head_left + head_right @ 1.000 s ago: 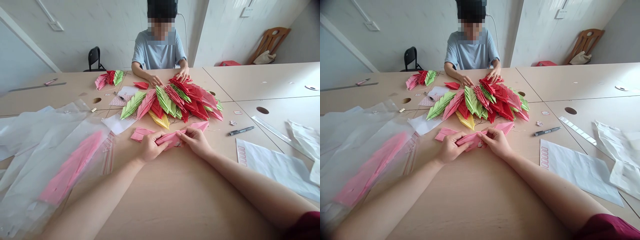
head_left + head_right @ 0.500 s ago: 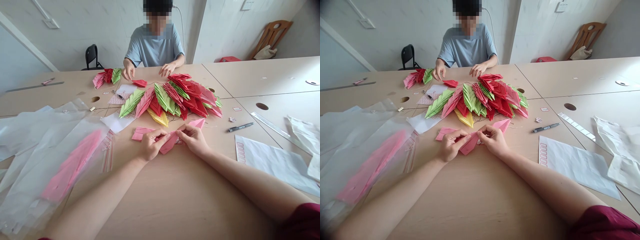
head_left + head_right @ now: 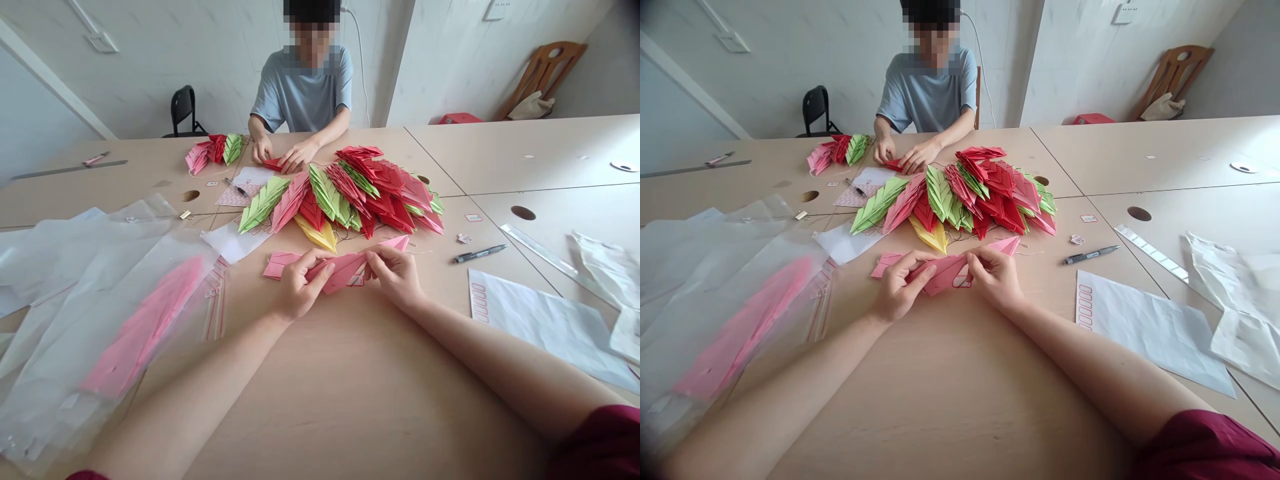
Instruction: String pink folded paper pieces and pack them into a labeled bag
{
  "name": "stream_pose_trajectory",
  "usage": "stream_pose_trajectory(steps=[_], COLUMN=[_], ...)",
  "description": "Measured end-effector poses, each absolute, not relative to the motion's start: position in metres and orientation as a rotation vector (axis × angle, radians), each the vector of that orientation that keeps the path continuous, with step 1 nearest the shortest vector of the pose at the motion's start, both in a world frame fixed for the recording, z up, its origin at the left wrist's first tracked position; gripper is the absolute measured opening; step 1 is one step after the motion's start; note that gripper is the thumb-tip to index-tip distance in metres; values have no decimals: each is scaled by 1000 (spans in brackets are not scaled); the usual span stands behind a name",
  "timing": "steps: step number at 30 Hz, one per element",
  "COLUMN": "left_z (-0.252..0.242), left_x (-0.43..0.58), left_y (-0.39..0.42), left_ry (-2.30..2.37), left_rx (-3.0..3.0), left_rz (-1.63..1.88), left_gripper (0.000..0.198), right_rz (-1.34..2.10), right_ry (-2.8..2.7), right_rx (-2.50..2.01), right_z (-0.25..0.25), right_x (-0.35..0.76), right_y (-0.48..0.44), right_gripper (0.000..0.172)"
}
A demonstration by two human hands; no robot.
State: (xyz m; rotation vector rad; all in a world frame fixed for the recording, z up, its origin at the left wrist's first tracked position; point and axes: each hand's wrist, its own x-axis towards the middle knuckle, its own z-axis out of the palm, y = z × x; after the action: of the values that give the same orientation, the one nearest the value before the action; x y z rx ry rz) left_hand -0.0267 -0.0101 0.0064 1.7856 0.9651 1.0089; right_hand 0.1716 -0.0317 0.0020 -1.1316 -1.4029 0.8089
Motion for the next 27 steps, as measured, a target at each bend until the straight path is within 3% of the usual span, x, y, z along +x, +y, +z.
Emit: stream_pose_trajectory(steps=[6, 10, 14, 18, 27], left_z=[6, 5, 6, 9, 2], left_x=[-27, -27, -28, -28, -30], left_y=[-9, -8, -8, -10, -13], left_ry=[1054, 1097, 1146, 1096, 1014], left_rx=[1802, 1924, 2258, 2543, 2782], left_rz=[1034, 1096, 1266, 1358, 1178], left_gripper=[25, 20, 11, 7, 10], right_rz=[849, 844, 363, 2, -172], right_ry=[-1209, -1346, -1526, -1677, -1972], right_rx=[-1130, -1117, -1148, -1090, -956], right_z=[-5, -3, 0, 0, -4], right_x=[180, 179, 177, 175, 174], right_y=[-24, -26, -27, -27, -32], right_gripper=[34, 30, 16, 36, 6])
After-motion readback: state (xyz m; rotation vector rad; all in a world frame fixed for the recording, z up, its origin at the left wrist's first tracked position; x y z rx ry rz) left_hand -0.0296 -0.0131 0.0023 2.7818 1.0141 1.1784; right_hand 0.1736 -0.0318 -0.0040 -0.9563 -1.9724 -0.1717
